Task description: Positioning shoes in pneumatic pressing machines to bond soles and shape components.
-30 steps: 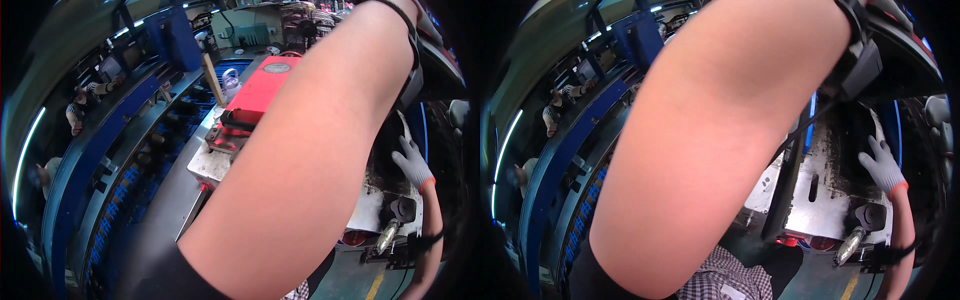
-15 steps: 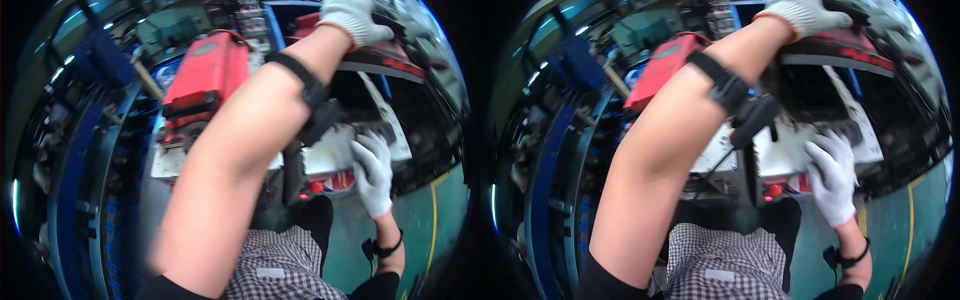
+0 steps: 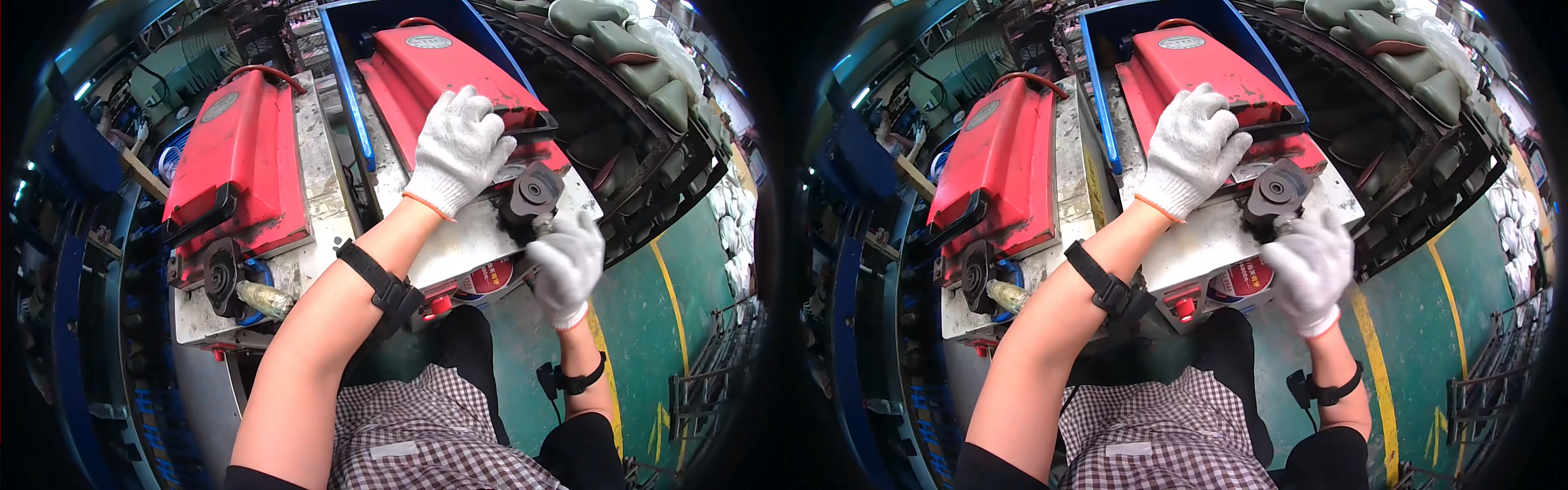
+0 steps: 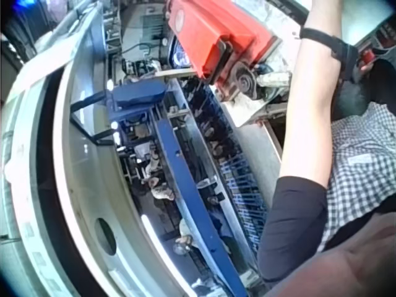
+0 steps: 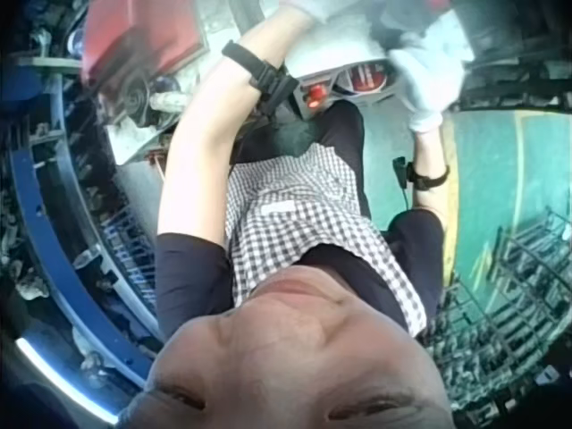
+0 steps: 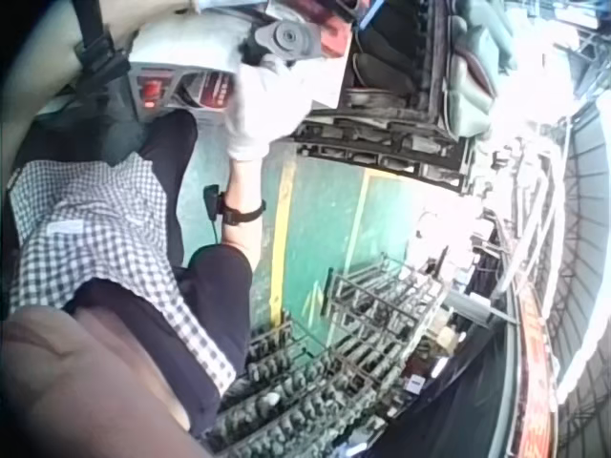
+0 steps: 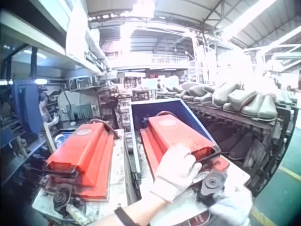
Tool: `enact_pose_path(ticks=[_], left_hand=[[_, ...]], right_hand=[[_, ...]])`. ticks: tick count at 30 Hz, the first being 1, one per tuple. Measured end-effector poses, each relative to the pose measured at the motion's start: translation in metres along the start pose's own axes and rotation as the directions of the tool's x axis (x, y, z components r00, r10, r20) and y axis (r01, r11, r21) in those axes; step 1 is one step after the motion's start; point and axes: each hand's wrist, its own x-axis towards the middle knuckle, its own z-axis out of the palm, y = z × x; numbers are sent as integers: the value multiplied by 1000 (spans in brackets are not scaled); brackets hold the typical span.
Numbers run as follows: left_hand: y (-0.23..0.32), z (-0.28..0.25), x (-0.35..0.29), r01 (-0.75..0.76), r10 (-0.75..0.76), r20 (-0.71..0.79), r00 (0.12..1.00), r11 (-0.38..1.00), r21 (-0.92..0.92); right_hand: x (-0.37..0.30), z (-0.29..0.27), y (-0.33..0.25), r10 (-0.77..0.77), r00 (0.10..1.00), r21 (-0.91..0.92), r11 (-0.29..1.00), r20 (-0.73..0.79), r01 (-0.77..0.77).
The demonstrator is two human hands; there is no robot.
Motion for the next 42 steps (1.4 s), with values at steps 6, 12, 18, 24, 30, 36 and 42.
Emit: enact_pose_path(ticks=[6,12,18,24,30,36,42], left_hand=[[-3,3,-4,25,-25,-52,998,1000,6],[24,-45,6,195,-195,306,932,980,31],[-17,-195,-21,183,-215,254,943,973,143],[-41,-331,-72,628,-763,237,602,635,450],[-77,-347,-62,450,-773,559,300,631,632],[-95,-347,-60,687,-721,671,172,576,443],[-102,-348,-60,788,-693,717,72,480,385]], right_hand=[[-13,21,78,304,930,-62,944,-209,-323],[5,42,16,312,868,-17,939,-388,-345],[48,70,-144,262,955,698,659,136,-281],[133,102,-247,-85,879,749,566,469,-344],[151,119,-273,-36,755,616,604,655,-505],[155,117,-269,-27,553,506,442,832,-740],[159,118,-273,-7,530,472,462,848,-751]])
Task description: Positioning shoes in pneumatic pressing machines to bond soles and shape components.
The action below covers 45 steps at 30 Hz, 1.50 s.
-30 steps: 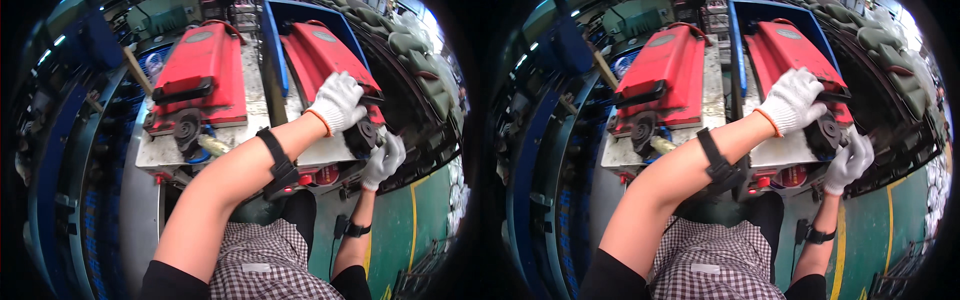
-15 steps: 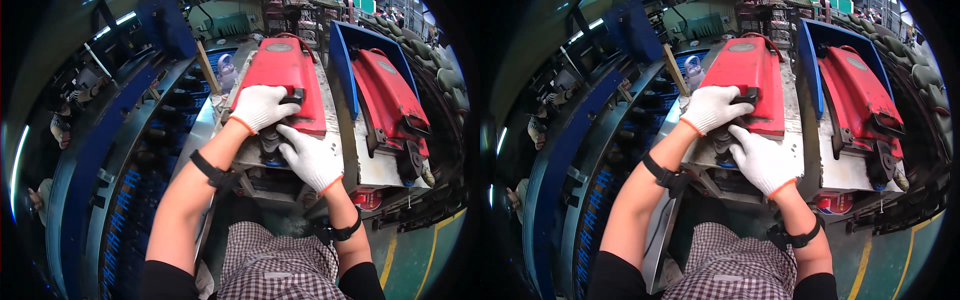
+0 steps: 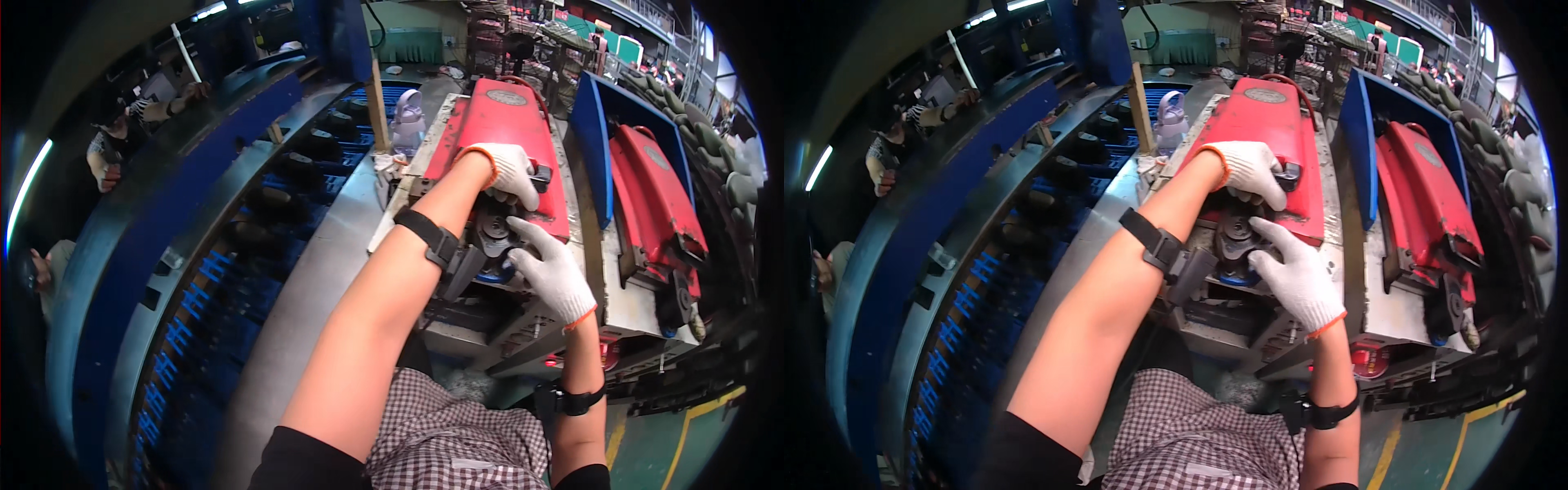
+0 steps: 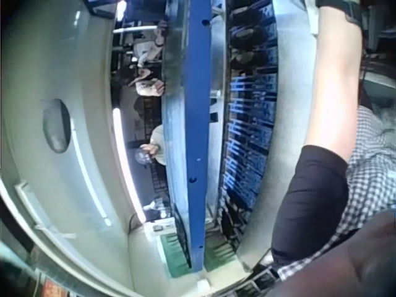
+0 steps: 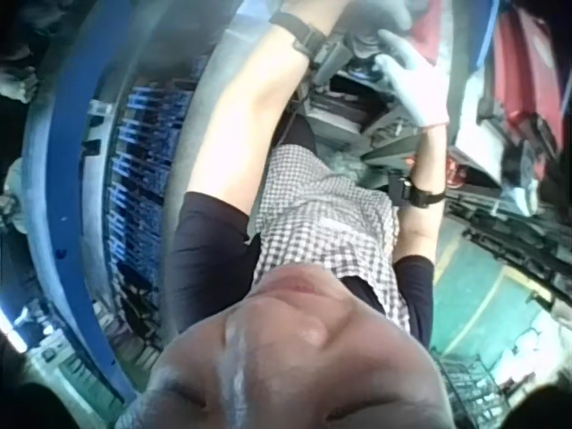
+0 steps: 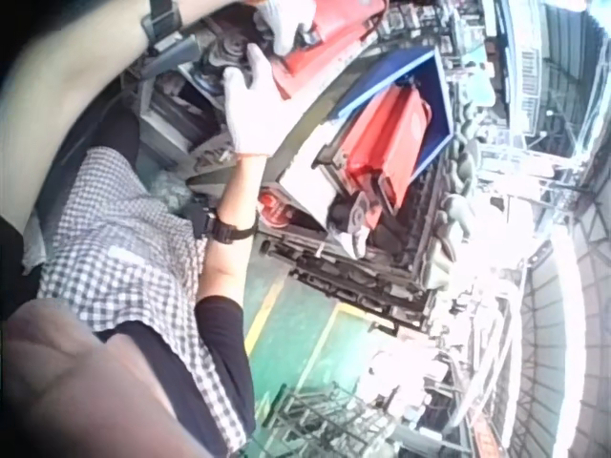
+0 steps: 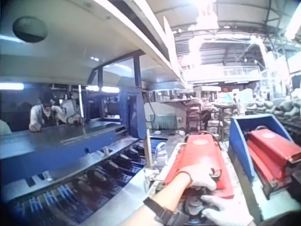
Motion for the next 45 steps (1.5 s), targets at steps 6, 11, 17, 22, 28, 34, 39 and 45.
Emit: enact_pose_path(ticks=[6,11,17,22,28,34,39,45], left_hand=[[0,0,2,1,1,40,999,999,-35],[3,-2,-1,19,-17,44,999,999,-45],[6,-4,1,69,-64,75,995,996,-57],[7,-6,2,101,-91,126,988,992,-79],[7,-5,4,125,-117,118,986,990,-65],[6,-3,4,122,-114,93,989,989,-83],[4,0,3,87,-81,55,995,989,-120],[4,0,2,89,-85,39,996,989,-119]], right_hand=[[-1,-14,1,-45,980,257,966,196,-7],[-3,-19,3,8,960,321,942,278,-100],[1,-20,15,-27,939,476,867,342,-148],[3,-19,29,-32,920,592,775,390,-223],[6,-18,43,-117,898,709,661,423,-248],[7,-16,50,-171,894,748,623,413,-227],[5,-16,51,-162,892,748,617,423,-242],[5,-15,52,-152,894,753,608,421,-251]])
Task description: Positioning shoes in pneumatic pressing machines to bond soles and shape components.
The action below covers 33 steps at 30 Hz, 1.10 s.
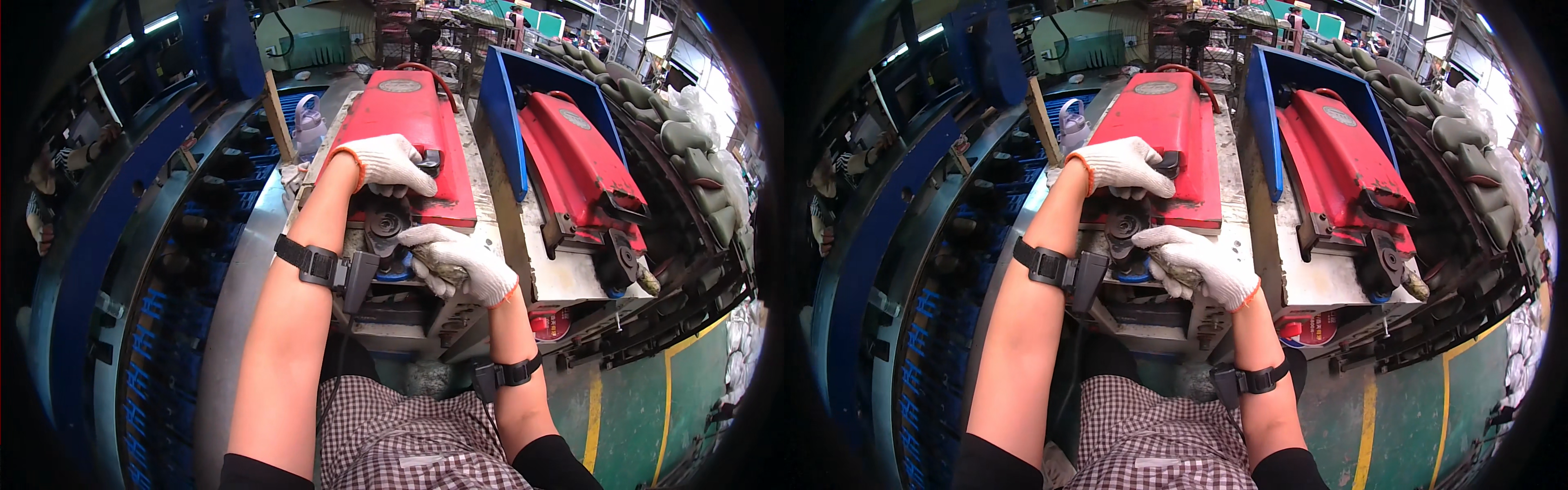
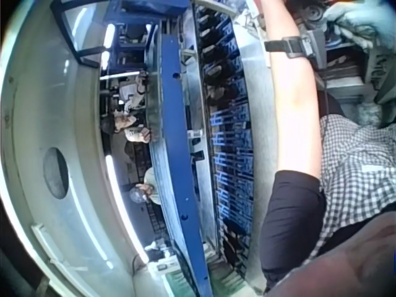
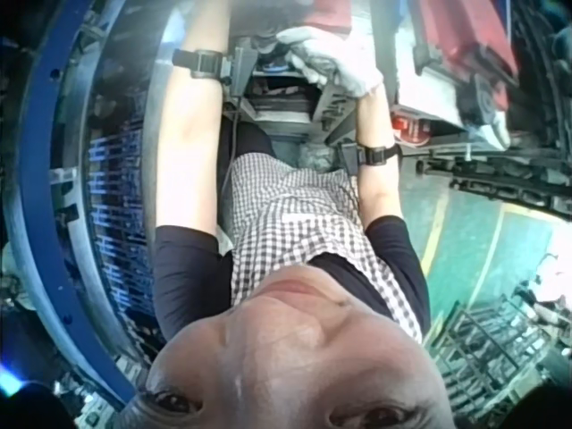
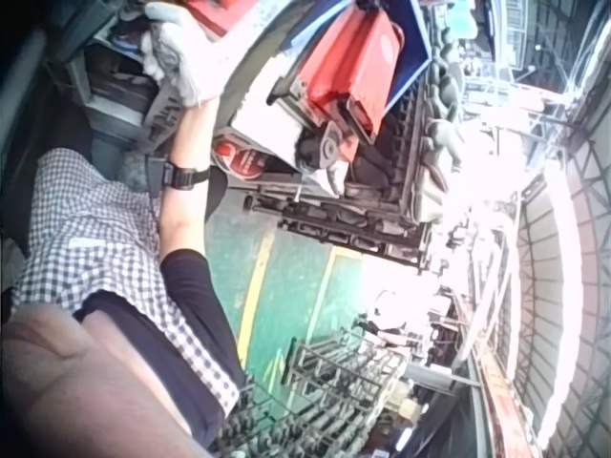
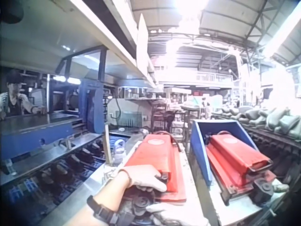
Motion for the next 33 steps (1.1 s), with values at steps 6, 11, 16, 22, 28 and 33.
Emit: enact_pose_path(ticks=[6,11,16,22,28,33], left_hand=[[0,1,-1,-11,11,-6,1000,1000,-22],[1,0,-2,-3,3,1,1000,1000,-24],[1,0,-2,-13,13,-5,1000,1000,-12],[2,-2,-1,-8,8,6,1000,1000,-20],[2,-1,-2,-8,8,6,1000,1000,-21],[3,0,-2,-10,10,2,1000,1000,-13]], right_hand=[[0,-1,1,-20,1000,1,1000,4,20],[0,-1,1,-16,1000,-2,1000,-3,16],[-1,-2,2,-13,1000,8,1000,-13,13],[-1,-3,4,-27,1000,24,999,4,27],[-1,-3,4,-33,999,-2,999,-9,33],[-1,-2,2,-15,1000,22,1000,-2,15]])
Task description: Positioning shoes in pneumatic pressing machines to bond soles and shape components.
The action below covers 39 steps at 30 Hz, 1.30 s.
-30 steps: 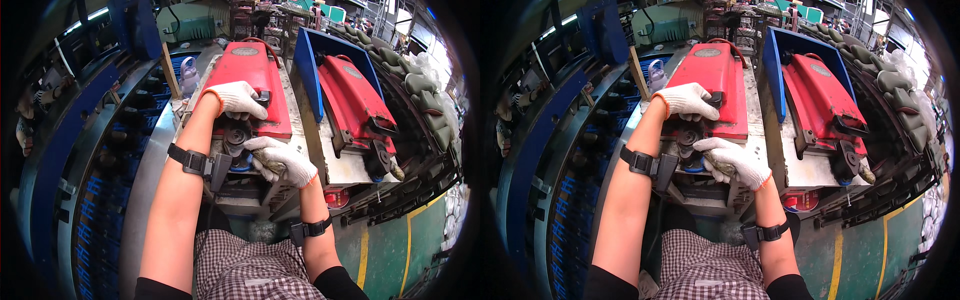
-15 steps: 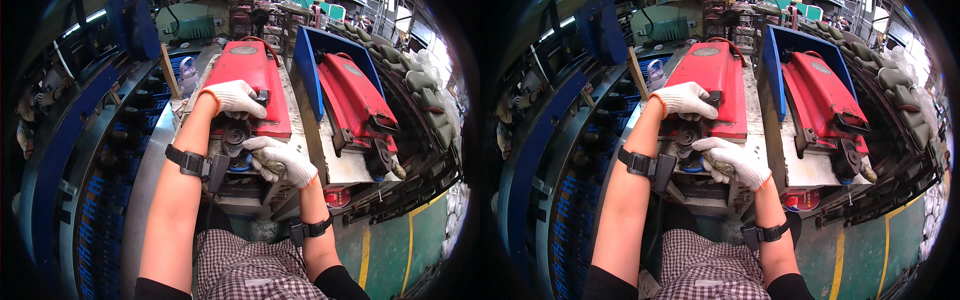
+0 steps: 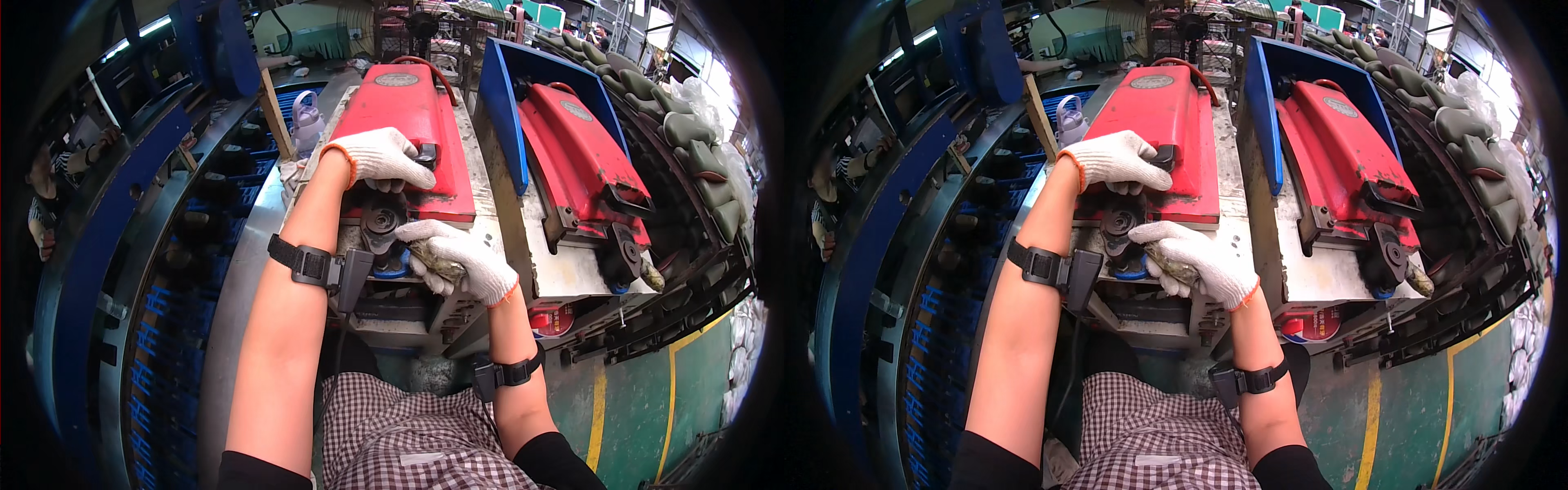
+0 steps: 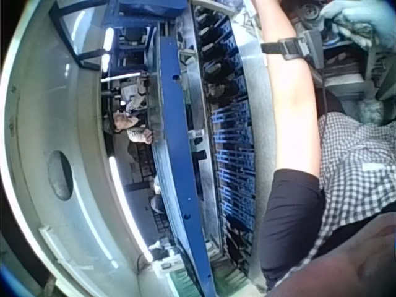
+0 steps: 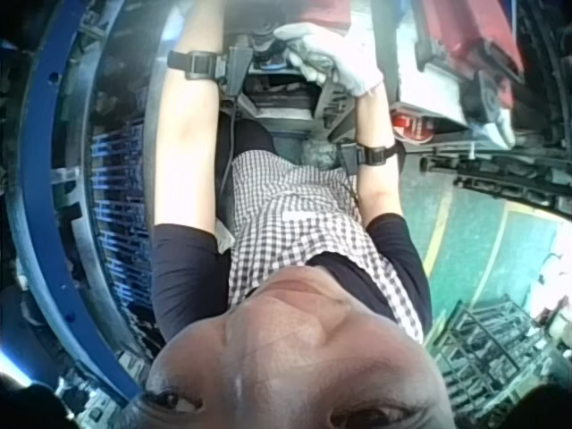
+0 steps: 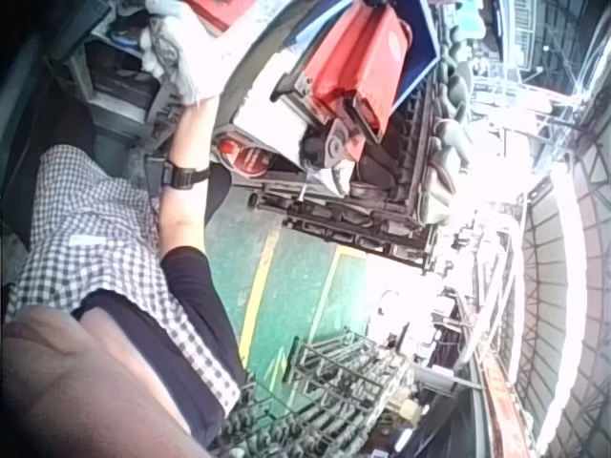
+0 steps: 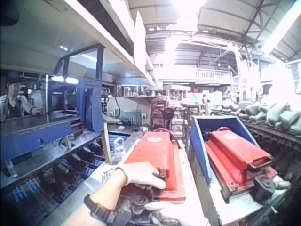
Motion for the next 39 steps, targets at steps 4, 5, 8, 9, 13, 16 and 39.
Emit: enact_pose_path(ticks=[4,5,8,9,13,16,39], left_hand=[[0,0,0,-2,2,0,1000,1000,-6],[0,0,0,-2,2,-7,1000,1000,-2],[-1,1,1,2,-2,-7,1000,1000,-2],[-1,1,1,2,-2,-6,1000,1000,-3],[-2,2,2,2,-2,-15,1000,1000,3],[-2,2,2,0,0,-23,1000,1000,-5],[-2,3,2,-10,10,-33,999,1000,-1]], right_hand=[[-1,0,0,-11,1000,-9,1000,7,11],[-1,0,-1,-15,1000,-4,1000,8,15],[-1,0,0,-28,1000,3,1000,14,28],[-1,0,0,-26,1000,8,1000,15,26],[-2,0,1,-35,999,-33,999,2,35],[-1,-1,2,-36,999,-28,999,-1,36],[-2,0,2,-54,999,-21,998,6,54]])
